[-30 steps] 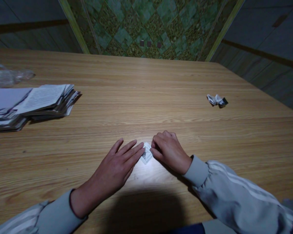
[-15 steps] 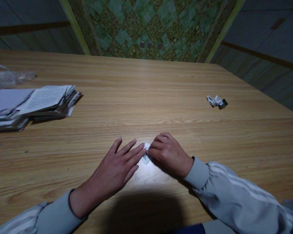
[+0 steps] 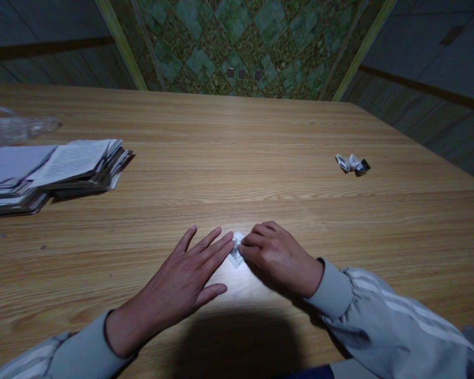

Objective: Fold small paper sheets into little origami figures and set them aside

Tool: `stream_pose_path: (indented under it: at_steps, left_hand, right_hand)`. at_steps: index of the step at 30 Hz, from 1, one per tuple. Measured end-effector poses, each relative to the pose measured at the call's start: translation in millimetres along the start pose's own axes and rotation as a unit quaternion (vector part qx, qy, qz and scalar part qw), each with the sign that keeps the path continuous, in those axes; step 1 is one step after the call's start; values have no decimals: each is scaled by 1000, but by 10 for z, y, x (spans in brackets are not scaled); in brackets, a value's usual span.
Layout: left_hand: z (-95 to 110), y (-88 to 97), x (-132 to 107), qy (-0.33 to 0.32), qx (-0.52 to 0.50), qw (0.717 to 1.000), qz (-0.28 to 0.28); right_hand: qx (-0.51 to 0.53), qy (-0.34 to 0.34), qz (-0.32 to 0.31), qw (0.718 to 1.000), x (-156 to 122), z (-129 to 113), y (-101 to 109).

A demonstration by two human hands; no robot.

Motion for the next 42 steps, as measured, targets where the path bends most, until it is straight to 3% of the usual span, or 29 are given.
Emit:
stream_pose_path:
  at_steps: [11,23,31,38,42]
  left_hand:
    - [-29,46,-33,20,38,998,44]
    - [-23,90,10,21,37,995,88]
    - [-11,139,46,35,-13,993,116]
    - [-158,235,261,107,-111,975,158]
    - [-230,152,354,141,-173,965,139]
  right_hand:
    - [29,-18,7,999,14,67,37]
    - [145,-166,50,974,47,355,-51]
    - [173,-212,34,961,43,413,-111]
    - [228,-216,58,948,41,450,-152]
    - [266,-201,92,938,65,442,-132]
Point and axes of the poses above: each hand's wrist, its own x-axis towards the middle knuckle, its own y-axis out of the back of the hand, z = x × y, the point moved 10 cm from there along x, towards the middle knuckle, and after that the axes turned 8 degrees about z, right-handed, at the moved point
